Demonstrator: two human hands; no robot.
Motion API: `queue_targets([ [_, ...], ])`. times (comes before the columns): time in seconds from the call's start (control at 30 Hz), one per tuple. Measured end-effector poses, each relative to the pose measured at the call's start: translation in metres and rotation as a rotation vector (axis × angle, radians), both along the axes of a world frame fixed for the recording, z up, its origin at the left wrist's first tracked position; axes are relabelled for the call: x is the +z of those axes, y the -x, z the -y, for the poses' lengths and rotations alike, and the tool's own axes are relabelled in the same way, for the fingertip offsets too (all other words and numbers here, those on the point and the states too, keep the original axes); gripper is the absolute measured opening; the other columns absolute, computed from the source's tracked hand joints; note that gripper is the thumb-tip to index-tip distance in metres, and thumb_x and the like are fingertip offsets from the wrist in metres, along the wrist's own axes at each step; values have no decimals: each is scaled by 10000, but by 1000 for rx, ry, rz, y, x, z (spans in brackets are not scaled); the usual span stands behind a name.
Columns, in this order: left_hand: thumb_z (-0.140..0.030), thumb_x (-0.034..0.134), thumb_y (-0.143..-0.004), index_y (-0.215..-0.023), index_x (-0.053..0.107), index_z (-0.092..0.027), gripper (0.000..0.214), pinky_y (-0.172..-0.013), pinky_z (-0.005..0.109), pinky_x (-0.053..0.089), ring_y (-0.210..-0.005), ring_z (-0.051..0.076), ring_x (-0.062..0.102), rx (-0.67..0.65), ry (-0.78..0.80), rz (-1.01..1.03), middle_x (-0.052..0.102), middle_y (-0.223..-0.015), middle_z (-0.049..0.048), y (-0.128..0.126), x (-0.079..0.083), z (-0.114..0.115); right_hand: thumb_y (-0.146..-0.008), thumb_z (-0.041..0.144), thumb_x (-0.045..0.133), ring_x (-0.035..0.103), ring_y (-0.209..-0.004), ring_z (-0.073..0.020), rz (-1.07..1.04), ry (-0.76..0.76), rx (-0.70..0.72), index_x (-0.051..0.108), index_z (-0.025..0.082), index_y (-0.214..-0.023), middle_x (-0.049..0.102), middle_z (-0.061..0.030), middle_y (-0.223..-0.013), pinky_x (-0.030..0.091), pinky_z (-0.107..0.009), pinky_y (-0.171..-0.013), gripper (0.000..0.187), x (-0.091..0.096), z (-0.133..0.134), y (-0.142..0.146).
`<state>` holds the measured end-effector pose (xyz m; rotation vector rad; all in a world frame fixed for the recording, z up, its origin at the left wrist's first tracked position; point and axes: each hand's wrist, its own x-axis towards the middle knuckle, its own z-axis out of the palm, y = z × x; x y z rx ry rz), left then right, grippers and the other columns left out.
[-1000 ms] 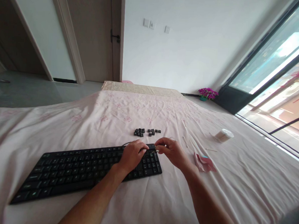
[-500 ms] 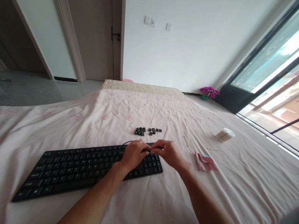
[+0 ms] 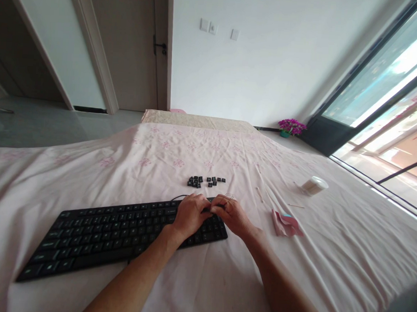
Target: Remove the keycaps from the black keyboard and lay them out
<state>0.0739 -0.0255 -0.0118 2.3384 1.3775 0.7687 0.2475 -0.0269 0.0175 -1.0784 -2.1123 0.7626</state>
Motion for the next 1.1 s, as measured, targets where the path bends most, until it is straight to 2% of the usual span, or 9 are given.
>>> queue_targets([
  [0.2, -394, 715, -759, -840, 664, -228, 192, -743, 299, 365, -839, 199, 554, -22, 21, -7, 639, -836, 8, -2, -2, -2, -906, 214, 564, 591, -744, -140, 8, -30, 64, 616, 200, -760, 608, 8, -765, 444, -257, -734, 155, -3, -4, -2],
  [0.33, -429, 595, -851, -803, 645, -218, 222, -731, 305, 361, -811, 197, 551, -8, 8, -31, 631, -803, 18, -4, -2, -2, -908, 226, 570, 597, -729, -136, 70, -26, 63, 617, 205, -774, 621, 14, -776, 444, -245, -713, 144, -1, -4, 0],
  [0.5, -394, 429, -946, -818, 597, -189, 294, -750, 318, 373, -840, 206, 552, -15, -50, -90, 625, -840, 48, -6, 3, 3, -930, 261, 539, 601, -746, -138, 134, -46, 55, 632, 207, -787, 615, 2, -808, 447, -244, -718, 179, 7, 6, 5],
  [0.87, -205, 427, -947, -909, 579, -182, 158, -804, 333, 417, -875, 212, 533, -120, -105, -203, 606, -914, 52, -9, 5, 8, -958, 317, 474, 585, -713, -154, 128, -148, -1, 625, 217, -778, 586, -16, -778, 450, -267, -701, 255, 0, 14, 4],
  [1.1, -220, 442, -947, -910, 572, -175, 143, -813, 332, 426, -877, 210, 539, -123, -118, -177, 611, -915, 50, -9, -2, 6, -956, 287, 482, 590, -726, -153, 171, -164, 51, 623, 203, -797, 606, -22, -788, 447, -259, -698, 229, 6, 11, 6],
])
